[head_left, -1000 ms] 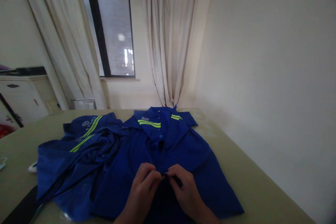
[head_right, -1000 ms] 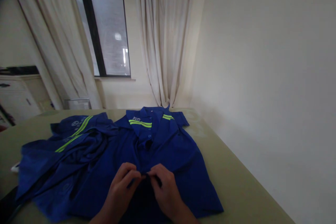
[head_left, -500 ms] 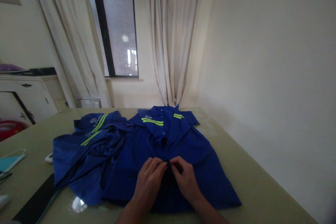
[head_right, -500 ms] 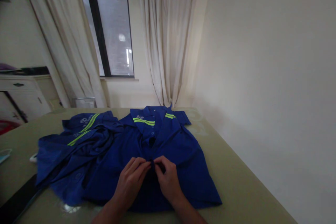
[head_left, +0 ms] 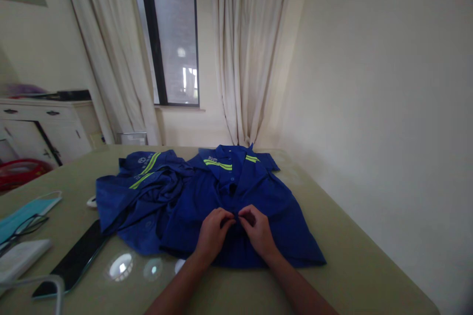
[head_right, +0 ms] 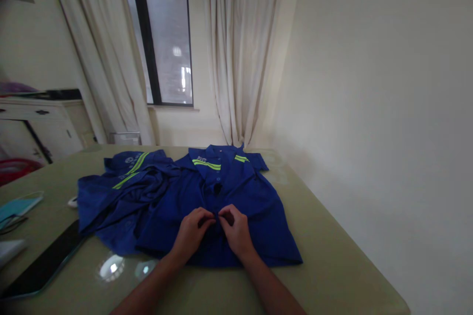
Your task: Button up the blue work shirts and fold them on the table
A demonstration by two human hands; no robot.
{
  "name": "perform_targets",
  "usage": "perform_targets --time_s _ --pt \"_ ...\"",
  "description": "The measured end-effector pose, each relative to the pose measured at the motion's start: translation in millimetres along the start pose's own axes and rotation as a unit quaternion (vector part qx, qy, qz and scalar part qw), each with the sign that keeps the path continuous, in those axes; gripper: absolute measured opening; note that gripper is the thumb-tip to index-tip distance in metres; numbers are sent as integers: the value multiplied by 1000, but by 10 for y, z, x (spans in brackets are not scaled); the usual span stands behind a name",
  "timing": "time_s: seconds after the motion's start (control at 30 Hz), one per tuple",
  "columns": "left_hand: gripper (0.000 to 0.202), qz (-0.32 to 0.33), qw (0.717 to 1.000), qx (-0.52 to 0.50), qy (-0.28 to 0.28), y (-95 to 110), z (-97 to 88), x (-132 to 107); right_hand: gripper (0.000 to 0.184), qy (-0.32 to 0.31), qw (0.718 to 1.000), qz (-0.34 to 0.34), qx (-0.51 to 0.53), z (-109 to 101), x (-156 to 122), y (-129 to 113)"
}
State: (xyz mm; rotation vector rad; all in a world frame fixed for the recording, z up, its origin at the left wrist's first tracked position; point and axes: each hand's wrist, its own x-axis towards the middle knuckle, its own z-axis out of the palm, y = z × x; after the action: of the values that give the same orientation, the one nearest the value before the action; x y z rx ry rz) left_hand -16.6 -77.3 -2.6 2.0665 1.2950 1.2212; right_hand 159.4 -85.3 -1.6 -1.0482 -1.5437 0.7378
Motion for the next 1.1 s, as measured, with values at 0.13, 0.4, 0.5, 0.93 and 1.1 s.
perform_targets --time_s 0.13,0.4,0.5,0.93,1.1 --pt "9 -9 1000 9 8 10 -13 -36 18 -6 1000 10 13 9 11 -3" --pt "12 70 996 53 29 97 -45 -86 21 -25 999 -22 -29 -11 3 -104" --pt "11 81 995 56 23 89 -28 -95 21 -31 999 -31 -13 -11 -1 -108" --pt "15 5 1000 26 16 85 -77 -108 25 -31 999 -18 -22 12 -63 -98" --pt "14 -4 1000 5 18 74 -74 -117 18 -17 998 -36 -52 45 -71 -128"
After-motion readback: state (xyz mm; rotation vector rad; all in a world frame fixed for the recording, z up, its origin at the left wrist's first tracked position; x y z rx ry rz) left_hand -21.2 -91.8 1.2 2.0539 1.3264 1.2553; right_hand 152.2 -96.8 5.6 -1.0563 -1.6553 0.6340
